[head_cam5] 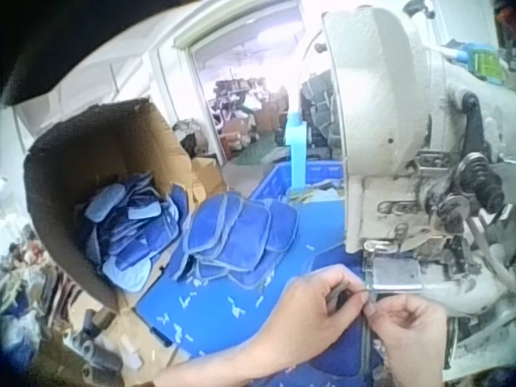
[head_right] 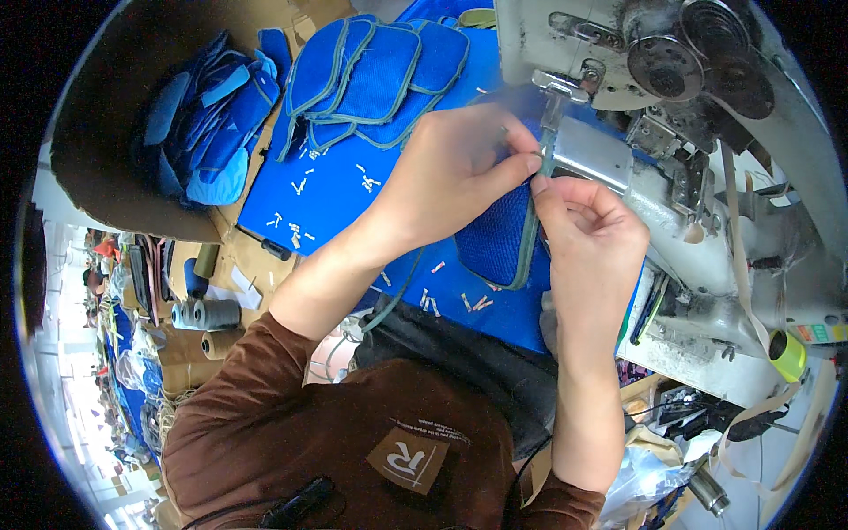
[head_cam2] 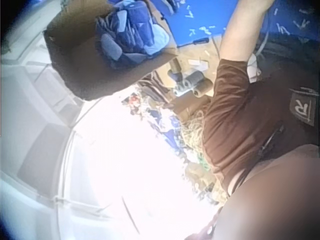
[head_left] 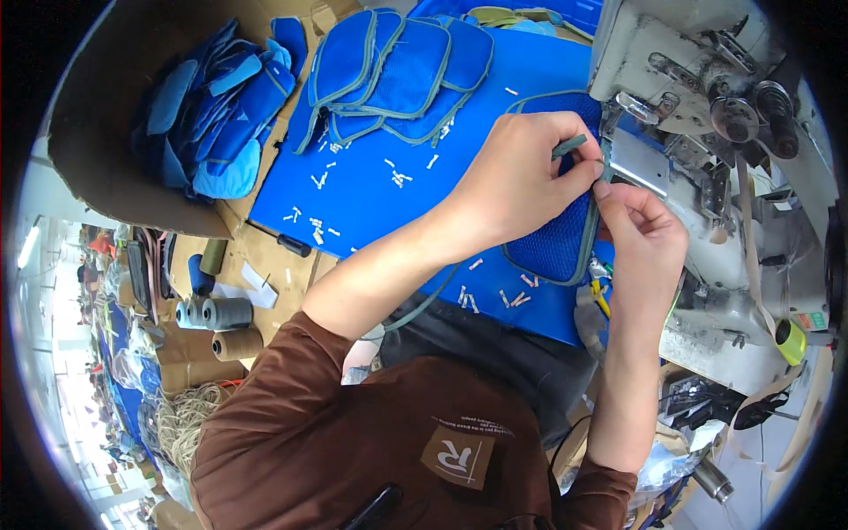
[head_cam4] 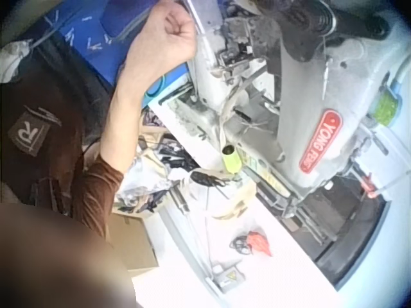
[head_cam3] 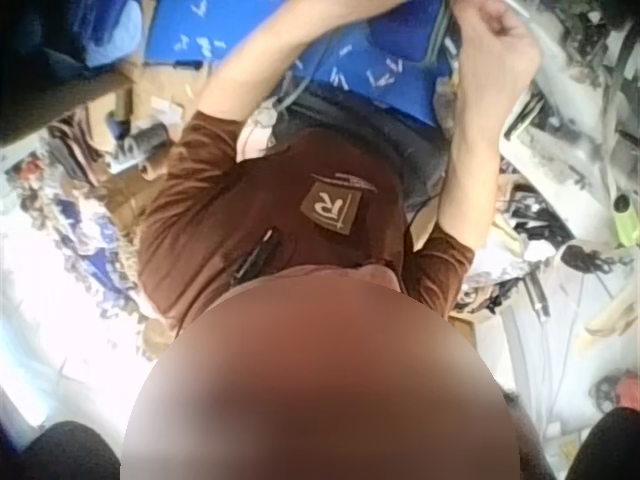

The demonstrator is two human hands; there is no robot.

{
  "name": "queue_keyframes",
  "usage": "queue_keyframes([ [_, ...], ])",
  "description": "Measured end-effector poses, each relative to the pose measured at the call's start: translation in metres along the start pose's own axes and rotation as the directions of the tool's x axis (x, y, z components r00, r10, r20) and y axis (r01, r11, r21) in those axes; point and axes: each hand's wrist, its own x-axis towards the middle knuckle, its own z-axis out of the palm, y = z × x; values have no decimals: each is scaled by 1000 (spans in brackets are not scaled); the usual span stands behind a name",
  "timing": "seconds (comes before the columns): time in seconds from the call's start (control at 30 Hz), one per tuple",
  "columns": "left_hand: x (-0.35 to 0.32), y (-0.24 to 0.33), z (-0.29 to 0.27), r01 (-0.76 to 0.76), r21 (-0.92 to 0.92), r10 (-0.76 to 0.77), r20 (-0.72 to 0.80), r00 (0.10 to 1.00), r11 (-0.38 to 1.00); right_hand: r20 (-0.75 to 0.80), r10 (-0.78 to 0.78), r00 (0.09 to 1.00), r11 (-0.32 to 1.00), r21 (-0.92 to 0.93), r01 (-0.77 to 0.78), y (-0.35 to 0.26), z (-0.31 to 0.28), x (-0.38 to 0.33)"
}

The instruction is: Assembling blue leather pouches by attaching binding straps using an industrial sewing machine.

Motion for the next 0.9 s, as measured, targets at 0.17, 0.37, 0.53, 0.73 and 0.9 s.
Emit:
queue_keyframes([
  [0.17, 2, -5, -2, -35, -26, 34, -3, 999, 999, 33, 38, 999, 999, 6, -38, 0, -4, 5],
  [0.37, 6, -1, -6, -3, 8, 2, 72, 997, 1000, 31, 48, 998, 999, 8, -48, -2, -3, 5],
  [0.53, 4, 5, -5, 55, 62, -58, 52, 997, 997, 3, 43, 999, 999, 7, -43, -7, 1, -1],
  [0.73, 2, 8, -2, 17, -24, -18, -44, 999, 1000, 47, 40, 998, 999, -2, -40, -7, -3, 2],
  [0.9, 5, 5, -4, -17, -22, 17, 18, 1000, 1000, 102, 99, 990, 995, -14, -98, -7, -7, 8],
])
